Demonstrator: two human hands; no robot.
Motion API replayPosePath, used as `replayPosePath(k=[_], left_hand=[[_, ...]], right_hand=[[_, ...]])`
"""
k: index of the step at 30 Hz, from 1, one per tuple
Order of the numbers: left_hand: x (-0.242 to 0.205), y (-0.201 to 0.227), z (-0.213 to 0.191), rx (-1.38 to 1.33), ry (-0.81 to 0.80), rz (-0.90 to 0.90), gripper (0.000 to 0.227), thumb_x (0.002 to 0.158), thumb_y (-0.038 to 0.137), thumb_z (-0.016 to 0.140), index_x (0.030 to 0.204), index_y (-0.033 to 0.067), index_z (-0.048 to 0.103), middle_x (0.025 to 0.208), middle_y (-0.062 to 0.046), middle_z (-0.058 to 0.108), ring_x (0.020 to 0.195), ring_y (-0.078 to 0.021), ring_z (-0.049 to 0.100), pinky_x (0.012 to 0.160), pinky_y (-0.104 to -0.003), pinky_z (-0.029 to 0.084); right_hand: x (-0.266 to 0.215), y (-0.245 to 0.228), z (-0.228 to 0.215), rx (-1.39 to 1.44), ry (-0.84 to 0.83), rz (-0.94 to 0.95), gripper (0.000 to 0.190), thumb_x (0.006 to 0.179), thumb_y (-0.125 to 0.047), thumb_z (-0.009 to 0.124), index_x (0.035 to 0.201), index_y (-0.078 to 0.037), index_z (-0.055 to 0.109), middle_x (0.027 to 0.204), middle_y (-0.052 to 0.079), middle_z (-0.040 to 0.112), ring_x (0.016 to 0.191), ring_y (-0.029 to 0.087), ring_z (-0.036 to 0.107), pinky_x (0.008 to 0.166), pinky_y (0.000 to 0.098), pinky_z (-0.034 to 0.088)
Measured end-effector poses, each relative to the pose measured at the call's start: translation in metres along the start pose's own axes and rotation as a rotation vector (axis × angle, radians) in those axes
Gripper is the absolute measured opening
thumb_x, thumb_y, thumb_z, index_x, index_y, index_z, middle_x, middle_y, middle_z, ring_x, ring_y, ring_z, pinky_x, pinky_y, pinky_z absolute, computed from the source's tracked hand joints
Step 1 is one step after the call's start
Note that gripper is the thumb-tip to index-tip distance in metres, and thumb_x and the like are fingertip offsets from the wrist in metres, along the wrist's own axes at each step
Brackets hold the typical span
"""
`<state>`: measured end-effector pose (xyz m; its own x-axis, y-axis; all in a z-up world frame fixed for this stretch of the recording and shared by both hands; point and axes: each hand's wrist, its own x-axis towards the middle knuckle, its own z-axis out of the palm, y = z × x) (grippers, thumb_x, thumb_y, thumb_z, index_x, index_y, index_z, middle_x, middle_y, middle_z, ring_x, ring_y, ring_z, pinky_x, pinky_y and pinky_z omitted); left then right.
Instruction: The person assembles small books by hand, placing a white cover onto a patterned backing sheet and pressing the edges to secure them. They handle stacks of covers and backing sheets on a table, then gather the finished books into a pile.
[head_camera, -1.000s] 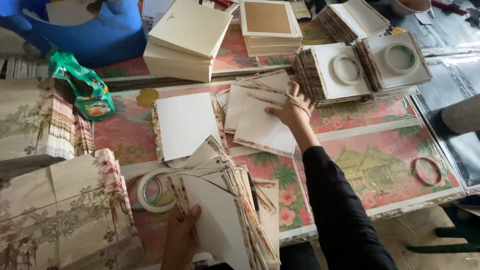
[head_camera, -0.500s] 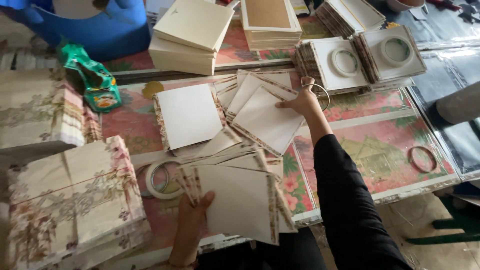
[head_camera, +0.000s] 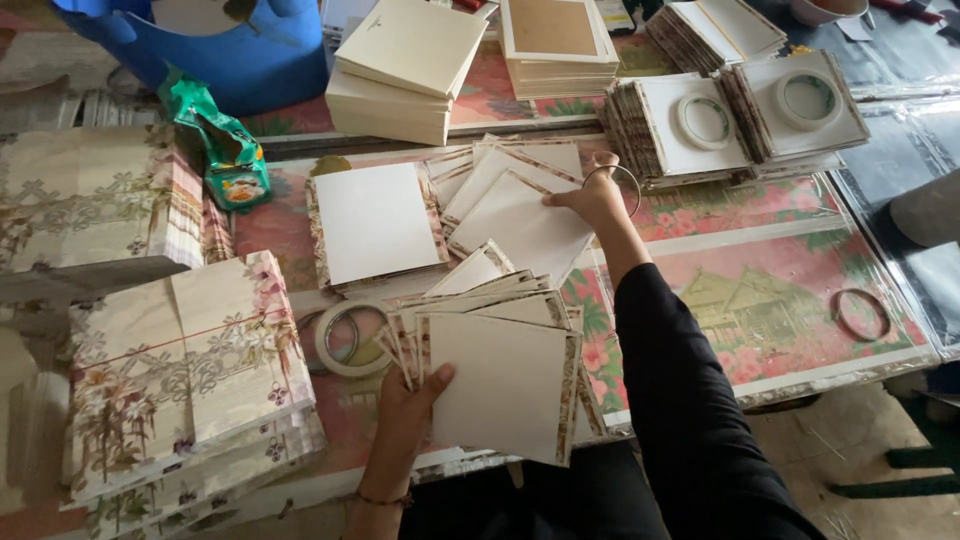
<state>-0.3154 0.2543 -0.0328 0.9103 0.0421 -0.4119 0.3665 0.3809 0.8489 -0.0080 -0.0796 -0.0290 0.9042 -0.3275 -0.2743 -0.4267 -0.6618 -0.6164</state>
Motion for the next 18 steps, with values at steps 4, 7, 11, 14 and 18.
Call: replayPosePath(k=[4, 7, 11, 14, 18], left_hand=[[0.001, -0.002, -0.001, -0.009, -0.030, 0.038, 0.043, 0.086, 0.023, 0.085, 0.122, 0.0013, 0.079, 0.115, -0.013, 0.084, 0.102, -0.0250, 0.077, 0.085, -0.041, 0.064], [0.000, 0.001, 0.000, 0.003, -0.035, 0.000, 0.054, 0.082, 0.028, 0.085, 0.128, 0.0013, 0.075, 0.121, -0.014, 0.083, 0.106, -0.0273, 0.076, 0.086, -0.045, 0.065], [0.015, -0.020, -0.009, 0.028, -0.039, 0.031, 0.045, 0.083, 0.029, 0.087, 0.115, 0.0006, 0.077, 0.109, -0.014, 0.083, 0.098, -0.0265, 0.077, 0.081, -0.045, 0.065], [0.025, -0.034, -0.017, 0.016, -0.050, 0.087, 0.044, 0.082, 0.032, 0.088, 0.114, 0.0024, 0.077, 0.107, -0.013, 0.083, 0.096, -0.0262, 0.077, 0.079, -0.046, 0.064], [0.028, -0.036, -0.022, -0.068, -0.151, 0.068, 0.028, 0.092, 0.017, 0.090, 0.113, 0.0012, 0.080, 0.091, -0.018, 0.084, 0.074, -0.0266, 0.078, 0.073, -0.044, 0.067]], right_hand=[[0.023, 0.004, 0.006, 0.008, -0.003, 0.040, 0.133, 0.065, -0.048, 0.104, 0.157, -0.017, 0.012, 0.157, 0.014, 0.048, 0.144, 0.031, 0.052, 0.112, 0.0459, 0.048], [-0.029, -0.036, -0.016, 0.058, -0.152, 0.236, 0.162, 0.075, -0.045, 0.098, 0.169, -0.013, -0.029, 0.173, 0.016, 0.040, 0.155, 0.038, 0.043, 0.122, 0.0532, 0.042], [-0.022, -0.019, -0.003, 0.202, -0.112, 0.162, 0.122, 0.068, -0.035, 0.102, 0.155, -0.019, 0.018, 0.139, 0.012, 0.060, 0.121, 0.031, 0.067, 0.098, 0.0506, 0.057], [-0.032, -0.007, 0.006, 0.355, -0.018, 0.125, 0.112, 0.063, -0.025, 0.105, 0.148, -0.010, 0.034, 0.123, 0.009, 0.066, 0.110, 0.025, 0.069, 0.088, 0.0433, 0.060], [-0.061, 0.016, 0.012, 0.863, -0.109, -0.238, 0.096, 0.073, 0.004, 0.094, 0.147, -0.011, 0.034, 0.126, 0.020, 0.068, 0.106, 0.031, 0.073, 0.084, 0.0438, 0.068]])
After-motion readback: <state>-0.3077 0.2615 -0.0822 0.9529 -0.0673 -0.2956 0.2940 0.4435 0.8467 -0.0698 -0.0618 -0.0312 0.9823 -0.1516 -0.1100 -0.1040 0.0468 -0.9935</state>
